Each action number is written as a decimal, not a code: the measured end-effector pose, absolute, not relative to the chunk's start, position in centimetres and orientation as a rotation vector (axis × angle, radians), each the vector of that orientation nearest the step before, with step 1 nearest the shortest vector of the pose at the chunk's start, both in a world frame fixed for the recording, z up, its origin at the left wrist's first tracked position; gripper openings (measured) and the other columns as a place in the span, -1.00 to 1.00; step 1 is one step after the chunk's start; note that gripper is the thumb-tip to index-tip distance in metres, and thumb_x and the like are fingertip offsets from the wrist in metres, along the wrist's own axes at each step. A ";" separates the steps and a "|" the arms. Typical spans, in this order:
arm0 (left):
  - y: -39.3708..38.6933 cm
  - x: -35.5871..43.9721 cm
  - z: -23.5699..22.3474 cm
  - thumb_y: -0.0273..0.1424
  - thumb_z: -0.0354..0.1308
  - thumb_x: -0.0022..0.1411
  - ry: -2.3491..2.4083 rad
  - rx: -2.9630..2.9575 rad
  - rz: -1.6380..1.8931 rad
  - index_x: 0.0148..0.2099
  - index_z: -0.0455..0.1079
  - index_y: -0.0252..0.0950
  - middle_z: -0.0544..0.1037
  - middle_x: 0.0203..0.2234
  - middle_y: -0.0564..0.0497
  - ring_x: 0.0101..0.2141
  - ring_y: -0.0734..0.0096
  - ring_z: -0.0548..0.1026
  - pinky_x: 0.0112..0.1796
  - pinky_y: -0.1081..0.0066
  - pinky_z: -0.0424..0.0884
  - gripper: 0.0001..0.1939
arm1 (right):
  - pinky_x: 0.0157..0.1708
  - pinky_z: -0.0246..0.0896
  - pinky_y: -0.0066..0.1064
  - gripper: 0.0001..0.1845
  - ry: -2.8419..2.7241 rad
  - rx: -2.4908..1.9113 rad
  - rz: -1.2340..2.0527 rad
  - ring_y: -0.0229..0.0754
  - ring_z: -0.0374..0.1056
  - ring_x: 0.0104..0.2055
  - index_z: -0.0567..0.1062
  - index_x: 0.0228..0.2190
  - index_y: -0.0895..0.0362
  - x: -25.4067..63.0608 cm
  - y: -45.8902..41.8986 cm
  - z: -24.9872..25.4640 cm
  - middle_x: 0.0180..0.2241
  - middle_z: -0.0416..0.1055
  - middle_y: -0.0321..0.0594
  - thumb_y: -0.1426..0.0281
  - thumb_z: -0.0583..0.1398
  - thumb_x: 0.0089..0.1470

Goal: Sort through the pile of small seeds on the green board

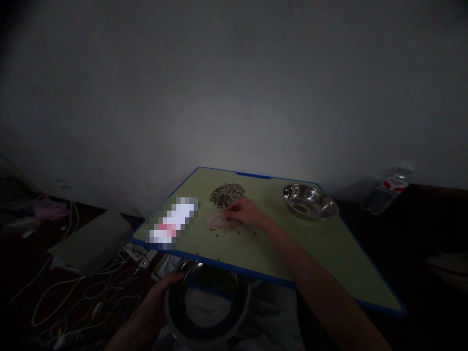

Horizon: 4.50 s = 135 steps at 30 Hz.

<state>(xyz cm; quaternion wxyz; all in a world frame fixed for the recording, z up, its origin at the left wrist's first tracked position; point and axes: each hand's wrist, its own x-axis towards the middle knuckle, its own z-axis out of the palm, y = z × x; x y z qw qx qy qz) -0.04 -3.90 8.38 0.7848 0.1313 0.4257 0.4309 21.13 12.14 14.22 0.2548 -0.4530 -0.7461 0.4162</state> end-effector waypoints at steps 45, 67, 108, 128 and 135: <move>-3.3 -0.9 8.2 -0.43 0.06 0.01 1.033 0.232 0.948 -0.42 0.48 -0.41 0.60 -0.58 -0.08 -0.39 0.18 0.54 -0.18 0.27 0.33 -0.81 | -0.72 0.00 -0.58 -0.78 -2.088 -1.199 1.131 -0.42 0.14 -0.71 0.50 -0.46 0.23 21.0 11.9 14.1 -0.64 0.37 -0.30 0.32 0.19 -0.17; -3.4 -0.7 8.6 -0.44 0.01 0.04 1.067 0.213 0.941 -0.42 0.48 -0.41 0.59 -0.63 -0.05 -0.53 0.25 0.53 -0.30 0.31 0.36 -0.78 | -0.69 0.01 -0.56 -0.78 -2.159 -1.170 1.125 -0.41 0.14 -0.69 0.50 -0.45 0.23 21.0 11.4 14.7 -0.66 0.33 -0.31 0.35 0.18 -0.16; -3.2 -1.0 8.0 -0.43 0.05 0.01 1.029 0.242 0.953 -0.52 0.47 -0.39 0.59 -0.63 -0.06 -0.55 0.27 0.52 -0.34 0.34 0.34 -0.79 | -0.67 0.05 -0.57 -0.75 -2.169 -1.153 1.124 -0.40 0.17 -0.67 0.49 -0.44 0.25 21.4 12.0 14.1 -0.62 0.37 -0.29 0.32 0.18 -0.16; -3.4 -0.8 8.3 -0.44 0.03 0.03 1.039 0.232 0.954 -0.52 0.47 -0.39 0.58 -0.65 -0.05 -0.55 0.29 0.52 -0.36 0.36 0.36 -0.78 | -0.73 0.00 -0.60 -0.76 -2.199 -1.156 1.269 -0.44 0.13 -0.70 0.48 -0.45 0.22 21.3 11.4 14.7 -0.60 0.39 -0.29 0.31 0.19 -0.18; -3.4 -1.0 7.9 -0.44 0.04 0.03 0.988 0.233 0.960 -0.49 0.48 -0.41 0.59 -0.62 -0.07 -0.54 0.29 0.53 -0.28 0.35 0.35 -0.79 | -0.78 -0.11 -0.60 -0.68 -2.101 -1.192 1.240 -0.45 0.10 -0.73 0.47 -0.43 0.24 24.0 12.1 16.4 -0.66 0.34 -0.31 0.23 0.20 -0.19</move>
